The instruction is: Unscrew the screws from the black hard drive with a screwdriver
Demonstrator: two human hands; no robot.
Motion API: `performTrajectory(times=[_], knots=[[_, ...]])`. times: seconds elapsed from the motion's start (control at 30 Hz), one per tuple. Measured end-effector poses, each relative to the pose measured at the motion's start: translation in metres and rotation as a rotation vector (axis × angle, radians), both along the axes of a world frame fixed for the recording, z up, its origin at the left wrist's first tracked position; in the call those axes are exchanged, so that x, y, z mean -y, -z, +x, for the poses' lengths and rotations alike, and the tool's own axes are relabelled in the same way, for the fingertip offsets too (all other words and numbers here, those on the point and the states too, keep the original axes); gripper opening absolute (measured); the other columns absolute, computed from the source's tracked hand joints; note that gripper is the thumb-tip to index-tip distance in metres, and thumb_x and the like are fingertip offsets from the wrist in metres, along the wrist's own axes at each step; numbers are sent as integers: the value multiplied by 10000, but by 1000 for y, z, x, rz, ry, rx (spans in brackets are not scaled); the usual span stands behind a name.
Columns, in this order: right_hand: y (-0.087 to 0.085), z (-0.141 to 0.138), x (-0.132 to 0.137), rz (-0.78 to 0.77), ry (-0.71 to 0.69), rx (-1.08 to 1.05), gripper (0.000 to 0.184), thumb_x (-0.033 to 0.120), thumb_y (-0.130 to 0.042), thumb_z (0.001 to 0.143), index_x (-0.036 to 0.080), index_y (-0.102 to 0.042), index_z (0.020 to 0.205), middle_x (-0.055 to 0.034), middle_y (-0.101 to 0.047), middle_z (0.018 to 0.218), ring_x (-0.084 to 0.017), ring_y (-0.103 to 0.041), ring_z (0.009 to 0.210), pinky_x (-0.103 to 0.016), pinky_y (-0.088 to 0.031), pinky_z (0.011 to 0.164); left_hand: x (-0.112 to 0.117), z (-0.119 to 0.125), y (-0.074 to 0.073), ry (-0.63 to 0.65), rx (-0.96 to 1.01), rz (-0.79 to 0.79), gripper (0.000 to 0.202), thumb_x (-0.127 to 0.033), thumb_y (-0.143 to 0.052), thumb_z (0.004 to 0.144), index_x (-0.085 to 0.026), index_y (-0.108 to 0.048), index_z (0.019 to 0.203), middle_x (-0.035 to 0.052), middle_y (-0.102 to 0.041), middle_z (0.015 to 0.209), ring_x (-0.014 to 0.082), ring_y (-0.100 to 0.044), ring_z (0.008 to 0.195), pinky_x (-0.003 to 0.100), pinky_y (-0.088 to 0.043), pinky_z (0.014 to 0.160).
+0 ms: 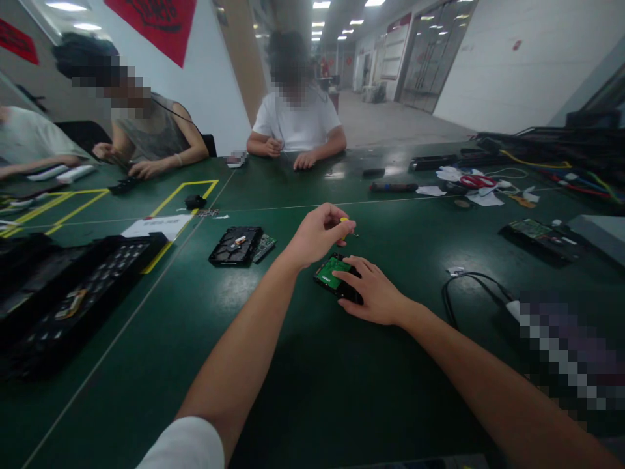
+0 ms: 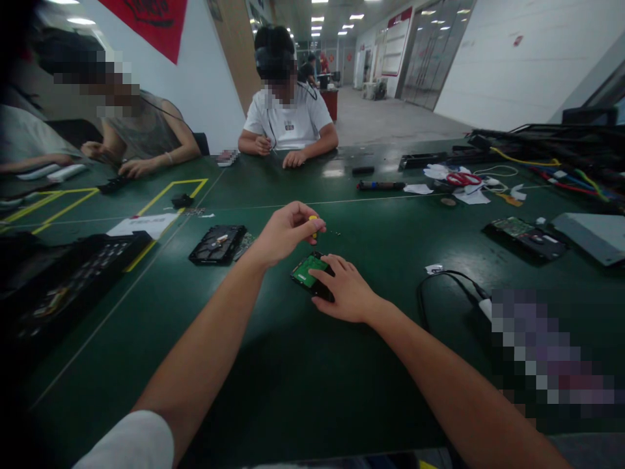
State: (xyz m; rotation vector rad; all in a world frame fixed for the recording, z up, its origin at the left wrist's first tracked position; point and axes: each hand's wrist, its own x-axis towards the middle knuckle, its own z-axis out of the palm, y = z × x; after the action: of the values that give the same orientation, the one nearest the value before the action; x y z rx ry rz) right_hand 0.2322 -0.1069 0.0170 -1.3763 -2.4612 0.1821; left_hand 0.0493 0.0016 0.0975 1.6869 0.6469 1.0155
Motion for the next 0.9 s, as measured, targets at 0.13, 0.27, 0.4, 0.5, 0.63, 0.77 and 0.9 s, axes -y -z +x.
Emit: performTrajectory(times=[0.13,0.27,0.4,0.5,0.63,0.77,0.9], knots=[[0,0,0,-3,2,3,649,543,-664,954,282,-523,1532,-170,-398,1612,-434,-335,1517,-676,-352,1188,2,-2,-5,72,-35,21,217,-309,-641,976,-158,-680,1127,74,-724,990,143,-672,869,229,-558,680],[0,0,0,1,-4,3,645,539,-655,958,275,-524,1532,-176,-400,1607,-428,-340,1516,-661,-362,1187,2,-2,-9,33,-35,-25,235,-293,-543,1015,-150,-719,1076,81,-720,979,147,-662,863,216,-521,636],[1,0,-1,-1,-1,1,656,540,-661,953,270,-523,1534,-178,-398,1609,-432,-335,1517,-660,-356,1188,1,-2,-9,17,-31,-30,238,-314,-546,1016,-144,-713,1014,76,-705,947,142,-646,824,217,-515,614],[1,0,-1,2,-3,-7,656,547,-659,954,273,-523,1534,-177,-397,1612,-432,-333,1518,-659,-352,1188,2,-3,-8,-11,-37,3,222,-365,-661,966,-145,-680,947,56,-682,886,125,-619,758,221,-528,615],[0,0,0,9,-14,-6,648,540,-657,958,265,-526,1530,-182,-402,1607,-424,-343,1514,-648,-359,1188,3,-6,-8,-54,-77,52,328,-422,-813,857,-150,-631,881,29,-656,801,109,-591,671,216,-507,562],[0,0,0,15,-18,-5,642,539,-656,960,265,-529,1527,-179,-403,1606,-418,-349,1513,-649,-351,1195,1,-6,-6,-54,-95,70,336,-411,-831,844,-151,-621,881,32,-663,801,112,-609,664,219,-517,556],[1,0,-1,12,-8,-3,644,536,-667,952,270,-532,1523,-176,-405,1604,-418,-345,1515,-654,-341,1201,1,-5,-5,51,-52,33,219,-350,-714,944,-145,-655,991,66,-700,909,133,-666,796,232,-575,646]])
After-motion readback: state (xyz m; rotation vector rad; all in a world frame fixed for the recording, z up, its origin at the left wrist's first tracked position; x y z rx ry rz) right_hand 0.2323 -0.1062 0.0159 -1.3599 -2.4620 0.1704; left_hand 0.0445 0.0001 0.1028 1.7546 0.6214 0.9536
